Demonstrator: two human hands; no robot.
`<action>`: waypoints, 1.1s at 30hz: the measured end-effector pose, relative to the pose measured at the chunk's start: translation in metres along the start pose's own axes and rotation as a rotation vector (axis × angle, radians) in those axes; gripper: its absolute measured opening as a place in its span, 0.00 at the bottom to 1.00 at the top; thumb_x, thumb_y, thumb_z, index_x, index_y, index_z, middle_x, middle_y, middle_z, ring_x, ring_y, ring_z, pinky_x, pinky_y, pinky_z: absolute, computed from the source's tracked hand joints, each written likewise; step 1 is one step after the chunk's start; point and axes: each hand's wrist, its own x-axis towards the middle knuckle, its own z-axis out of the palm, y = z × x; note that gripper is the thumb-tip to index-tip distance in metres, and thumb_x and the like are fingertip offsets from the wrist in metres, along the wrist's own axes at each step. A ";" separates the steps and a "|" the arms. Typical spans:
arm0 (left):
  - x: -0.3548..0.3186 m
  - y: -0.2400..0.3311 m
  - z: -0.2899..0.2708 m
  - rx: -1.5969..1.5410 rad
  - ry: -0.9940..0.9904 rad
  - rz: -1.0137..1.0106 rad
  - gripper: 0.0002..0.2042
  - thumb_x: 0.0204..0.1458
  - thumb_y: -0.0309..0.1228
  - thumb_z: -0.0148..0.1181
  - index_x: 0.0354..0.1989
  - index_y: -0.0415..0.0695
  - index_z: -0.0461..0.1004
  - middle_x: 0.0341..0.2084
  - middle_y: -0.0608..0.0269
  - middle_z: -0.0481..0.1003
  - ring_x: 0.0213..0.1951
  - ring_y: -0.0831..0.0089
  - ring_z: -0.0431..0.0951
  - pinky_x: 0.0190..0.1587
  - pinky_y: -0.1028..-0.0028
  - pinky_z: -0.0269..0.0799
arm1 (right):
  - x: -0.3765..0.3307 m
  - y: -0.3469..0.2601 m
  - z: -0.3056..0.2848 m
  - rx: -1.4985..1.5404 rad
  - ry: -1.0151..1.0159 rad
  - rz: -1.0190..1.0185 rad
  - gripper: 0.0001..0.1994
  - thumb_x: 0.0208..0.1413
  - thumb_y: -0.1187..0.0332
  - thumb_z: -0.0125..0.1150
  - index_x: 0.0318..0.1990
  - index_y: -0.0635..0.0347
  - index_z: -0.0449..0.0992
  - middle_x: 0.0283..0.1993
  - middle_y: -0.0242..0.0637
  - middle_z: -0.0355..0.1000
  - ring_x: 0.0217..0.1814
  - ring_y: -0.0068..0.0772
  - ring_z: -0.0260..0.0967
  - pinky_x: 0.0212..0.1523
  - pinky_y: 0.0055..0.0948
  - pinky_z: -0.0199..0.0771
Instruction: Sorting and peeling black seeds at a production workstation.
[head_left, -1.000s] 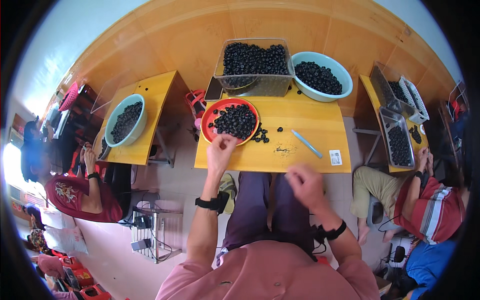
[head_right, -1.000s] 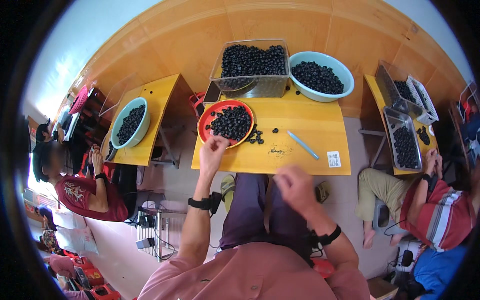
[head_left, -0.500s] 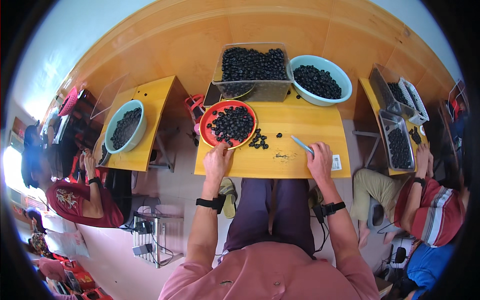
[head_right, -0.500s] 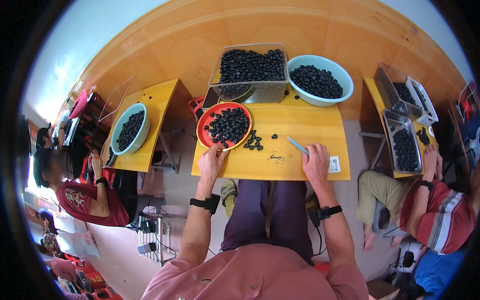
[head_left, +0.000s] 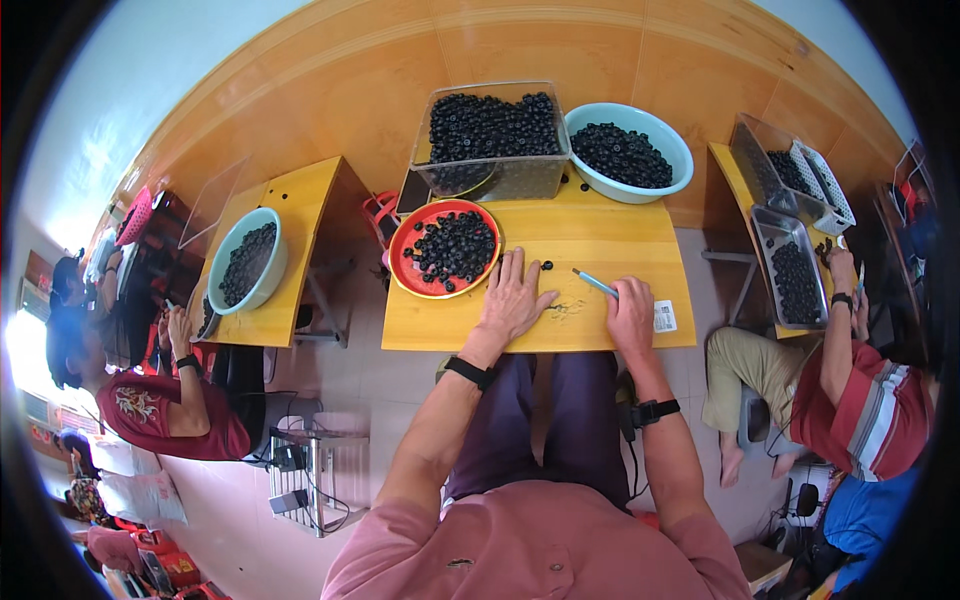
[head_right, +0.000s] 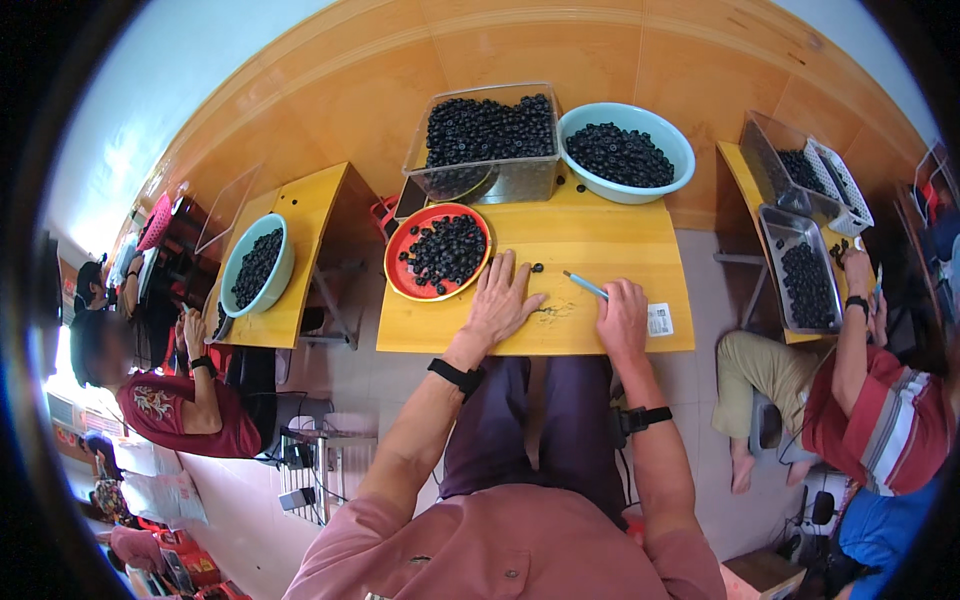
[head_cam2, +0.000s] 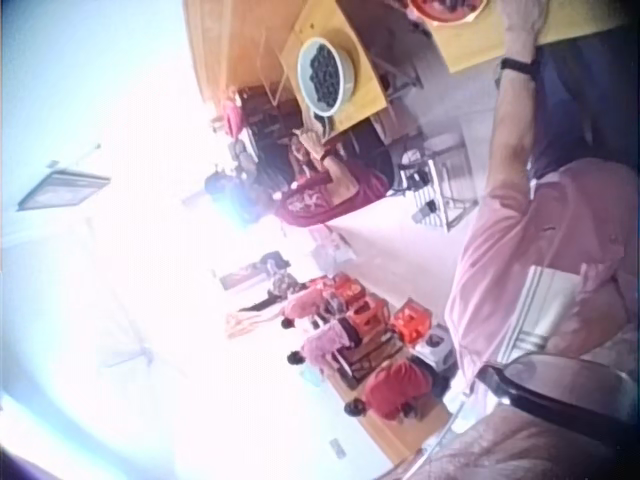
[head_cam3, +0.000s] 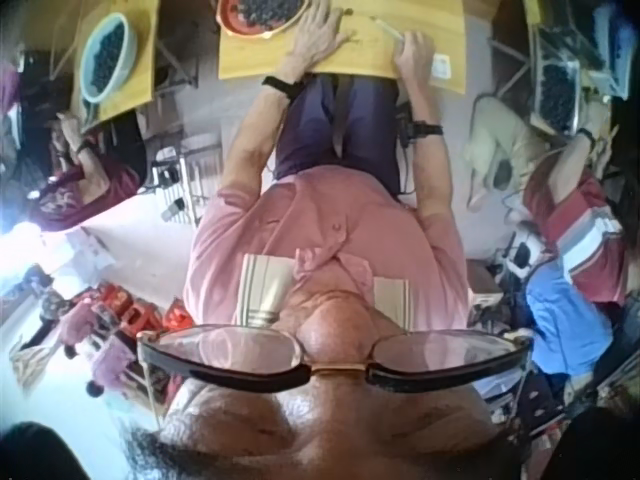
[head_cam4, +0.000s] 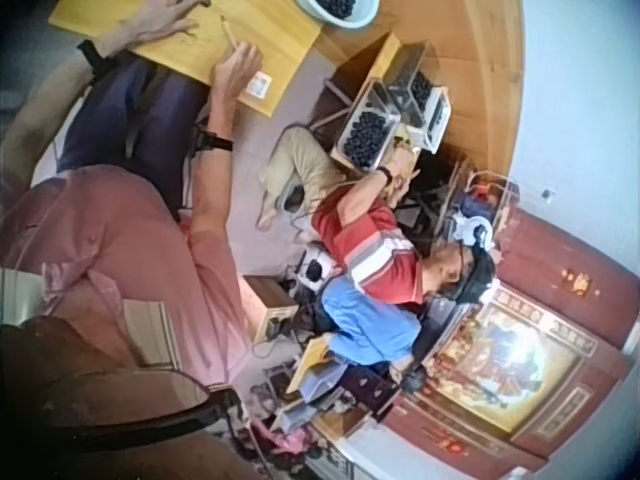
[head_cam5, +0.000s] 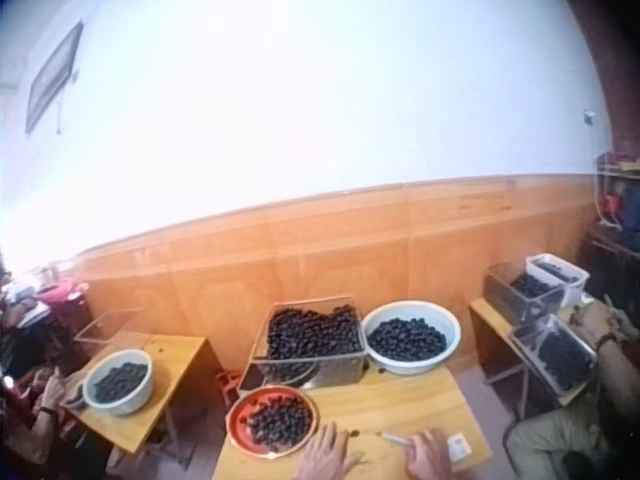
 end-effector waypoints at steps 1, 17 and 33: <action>-0.001 0.002 0.000 -0.003 -0.003 0.004 0.32 0.59 0.52 0.56 0.63 0.38 0.68 0.65 0.36 0.62 0.68 0.44 0.59 0.70 0.54 0.54 | 0.000 0.001 0.000 0.006 0.007 -0.001 0.09 0.54 0.74 0.63 0.41 0.61 0.72 0.44 0.42 0.69 0.50 0.49 0.67 0.50 0.46 0.67; -0.017 0.010 -0.010 -0.172 0.061 -0.008 0.27 0.57 0.45 0.61 0.60 0.39 0.70 0.64 0.35 0.62 0.66 0.42 0.61 0.67 0.53 0.58 | -0.001 -0.001 -0.003 0.030 0.014 0.014 0.09 0.53 0.76 0.63 0.41 0.62 0.71 0.45 0.45 0.69 0.50 0.51 0.66 0.52 0.45 0.68; -0.042 -0.010 -0.014 -0.404 0.204 -0.224 0.21 0.49 0.21 0.66 0.53 0.36 0.72 0.47 0.43 0.72 0.51 0.46 0.72 0.55 0.57 0.68 | 0.000 -0.007 -0.005 0.034 0.004 0.048 0.08 0.54 0.76 0.63 0.40 0.64 0.72 0.45 0.45 0.70 0.50 0.51 0.66 0.53 0.44 0.69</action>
